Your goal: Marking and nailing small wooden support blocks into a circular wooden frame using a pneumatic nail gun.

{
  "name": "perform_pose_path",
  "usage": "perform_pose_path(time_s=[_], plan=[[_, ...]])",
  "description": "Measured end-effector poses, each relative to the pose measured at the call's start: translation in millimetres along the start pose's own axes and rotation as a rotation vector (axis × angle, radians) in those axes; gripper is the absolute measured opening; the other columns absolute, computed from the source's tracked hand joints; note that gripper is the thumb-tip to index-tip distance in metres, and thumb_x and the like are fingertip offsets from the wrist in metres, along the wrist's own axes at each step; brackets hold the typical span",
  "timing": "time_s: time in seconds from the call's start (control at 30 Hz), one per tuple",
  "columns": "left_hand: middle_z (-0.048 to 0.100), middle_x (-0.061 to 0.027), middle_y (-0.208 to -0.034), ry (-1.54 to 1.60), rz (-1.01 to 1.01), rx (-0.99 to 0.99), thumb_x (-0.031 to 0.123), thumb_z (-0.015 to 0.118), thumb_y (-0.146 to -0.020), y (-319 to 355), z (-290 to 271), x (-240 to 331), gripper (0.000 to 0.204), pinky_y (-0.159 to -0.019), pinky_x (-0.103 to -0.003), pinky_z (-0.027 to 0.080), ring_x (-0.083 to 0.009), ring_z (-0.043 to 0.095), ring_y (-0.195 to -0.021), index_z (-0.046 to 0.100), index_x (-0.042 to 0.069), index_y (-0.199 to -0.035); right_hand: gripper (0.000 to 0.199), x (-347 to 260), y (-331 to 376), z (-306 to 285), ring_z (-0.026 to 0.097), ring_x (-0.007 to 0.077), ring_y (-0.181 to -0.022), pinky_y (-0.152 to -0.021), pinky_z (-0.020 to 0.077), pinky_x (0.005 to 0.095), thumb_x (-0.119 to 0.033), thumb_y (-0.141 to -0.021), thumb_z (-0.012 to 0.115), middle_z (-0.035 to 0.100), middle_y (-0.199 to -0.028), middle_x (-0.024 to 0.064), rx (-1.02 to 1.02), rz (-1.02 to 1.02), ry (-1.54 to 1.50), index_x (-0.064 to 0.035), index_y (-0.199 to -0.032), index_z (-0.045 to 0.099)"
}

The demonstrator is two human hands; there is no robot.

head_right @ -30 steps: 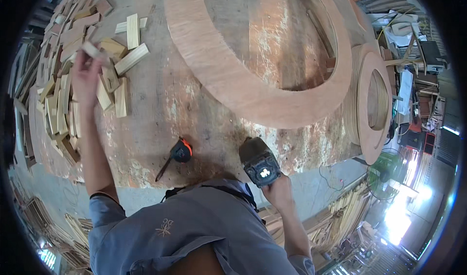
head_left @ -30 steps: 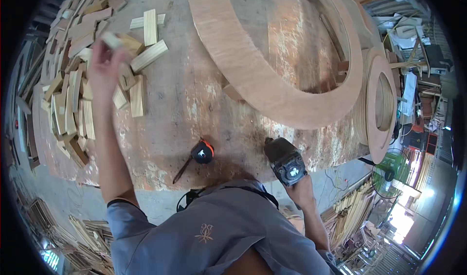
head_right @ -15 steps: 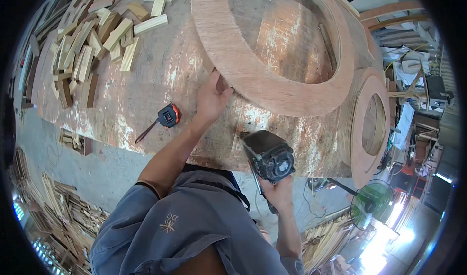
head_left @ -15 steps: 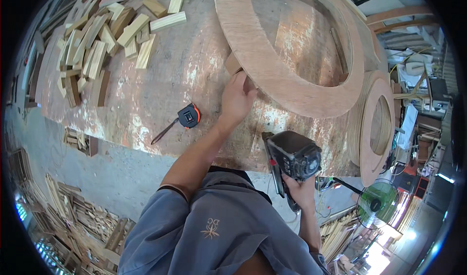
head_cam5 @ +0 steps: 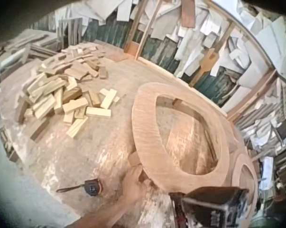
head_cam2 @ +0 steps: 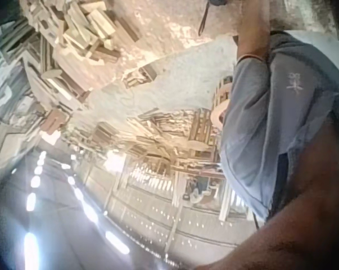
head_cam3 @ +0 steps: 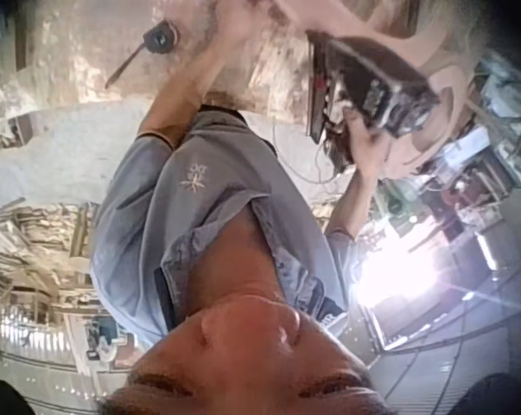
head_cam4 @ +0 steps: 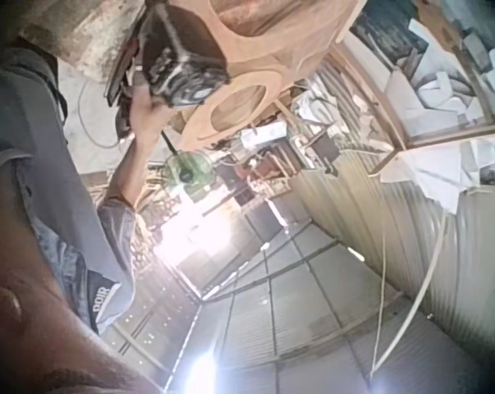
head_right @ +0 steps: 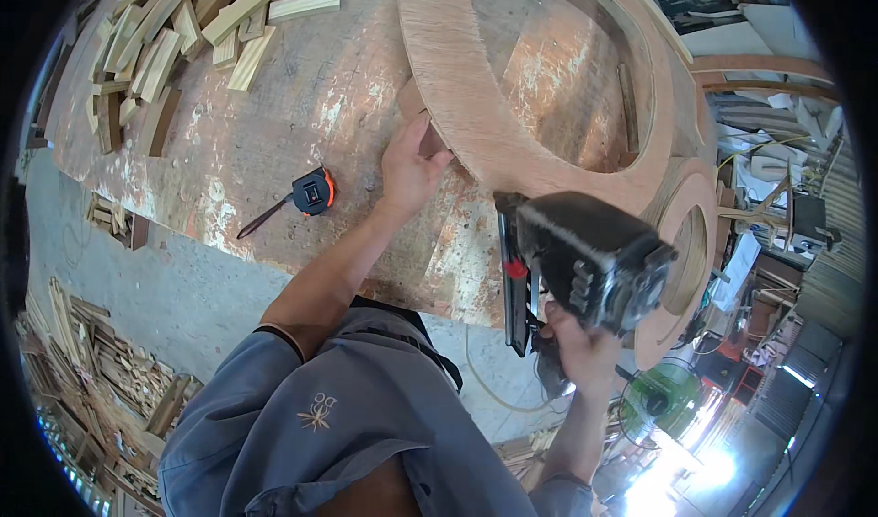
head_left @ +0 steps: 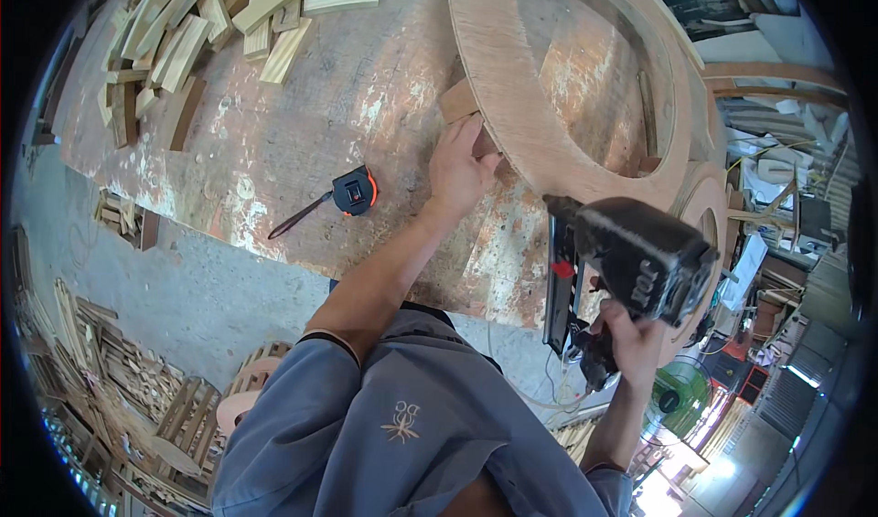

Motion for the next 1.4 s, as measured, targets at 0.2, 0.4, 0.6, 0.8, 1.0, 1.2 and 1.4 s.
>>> perform_pose_path(time_s=[0.2, 0.4, 0.6, 0.8, 1.0, 1.2, 1.4], plan=[[0.06, -0.016, -0.111, 0.065, -0.027, -0.073, 0.007, 0.075, -0.066, -5.0, 1.2, -3.4, 0.056, -0.084, -0.042, 0.048, -0.037, 0.057, -0.102, 0.055, 0.004, -0.118, 0.021, -43.4, -36.2, 6.8, 0.057, 0.0129, -0.052, -0.05, 0.0447, 0.0242, -0.009, -0.087, 0.061, 0.069, -0.078, 0.0117, -0.096, -0.124, 0.084, 0.0105, -0.094, 0.065], [0.06, -0.0156, -0.111, 0.076, -0.003, -0.066, 0.006, 0.075, -0.065, -5.1, -0.1, -2.6, 0.054, -0.085, -0.043, 0.048, -0.037, 0.057, -0.101, 0.056, 0.005, -0.115, 0.022, -73.8, -58.9, 24.4, 0.057, 0.0119, -0.051, -0.047, 0.0451, 0.024, -0.005, -0.083, 0.058, 0.07, -0.093, 0.0138, -0.175, -0.162, 0.069, 0.0089, -0.098, 0.066], [0.061, -0.0159, -0.109, 0.102, -0.018, -0.101, 0.006, 0.075, -0.064, -8.3, -0.8, 1.3, 0.053, -0.086, -0.043, 0.048, -0.0367, 0.057, -0.101, 0.057, 0.005, -0.114, 0.023, -85.1, -73.7, 32.4, 0.057, 0.0114, -0.052, -0.046, 0.0457, 0.024, -0.004, -0.082, 0.058, 0.069, -0.093, 0.0126, -0.252, -0.126, 0.108, 0.0074, -0.101, 0.065], [0.061, -0.016, -0.108, 0.058, -0.004, -0.066, 0.006, 0.075, -0.064, -7.3, -2.5, -0.6, 0.052, -0.086, -0.042, 0.049, -0.0365, 0.057, -0.101, 0.057, 0.005, -0.114, 0.021, -92.4, -78.6, 40.0, 0.056, 0.0095, -0.052, -0.047, 0.0459, 0.0236, -0.005, -0.083, 0.059, 0.069, -0.091, 0.0094, -0.287, -0.124, 0.12, 0.0058, -0.1, 0.066], [0.061, -0.0157, -0.109, 0.066, 0.014, -0.071, 0.006, 0.075, -0.064, -8.0, -0.4, -0.8, 0.054, -0.086, -0.042, 0.049, -0.0362, 0.058, -0.101, 0.057, 0.005, -0.115, 0.013, -89.8, -83.8, 38.5, 0.056, 0.0091, -0.049, -0.045, 0.0421, 0.0233, -0.009, -0.082, 0.066, 0.061, -0.062, 0.0035, -0.272, -0.102, 0.203, 0.0037, -0.081, 0.064], [0.062, -0.0156, -0.108, 0.089, -0.038, -0.081, 0.006, 0.075, -0.064, -6.9, 2.0, -6.2, 0.053, -0.085, -0.041, 0.05, -0.0359, 0.058, -0.101, 0.057, 0.005, -0.113, 0.014, -90.8, -85.1, 40.9, 0.054, 0.0088, -0.047, -0.044, 0.0412, 0.0233, -0.01, -0.082, 0.066, 0.06, -0.06, 0.0038, -0.27, -0.117, 0.159, 0.0035, -0.079, 0.064], [0.061, -0.018, -0.108, 0.056, -0.125, -0.07, 0.01, 0.077, -0.065, -6.0, 0.8, -8.7, 0.054, -0.085, -0.043, 0.05, -0.037, 0.06, -0.097, 0.055, 0.004, -0.114, 0.014, -110.6, -79.0, 37.2, 0.054, 0.0088, -0.046, -0.043, 0.0421, 0.0236, -0.01, -0.083, 0.064, 0.059, -0.062, 0.0025, -0.22, -0.194, 0.146, 0.0039, -0.083, 0.063]])
Point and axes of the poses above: each hand's wrist, its own y-axis away from the middle knuckle, its own z-axis out of the palm, x = y × z, the point moved 4 cm from there along -y, towards the middle knuckle
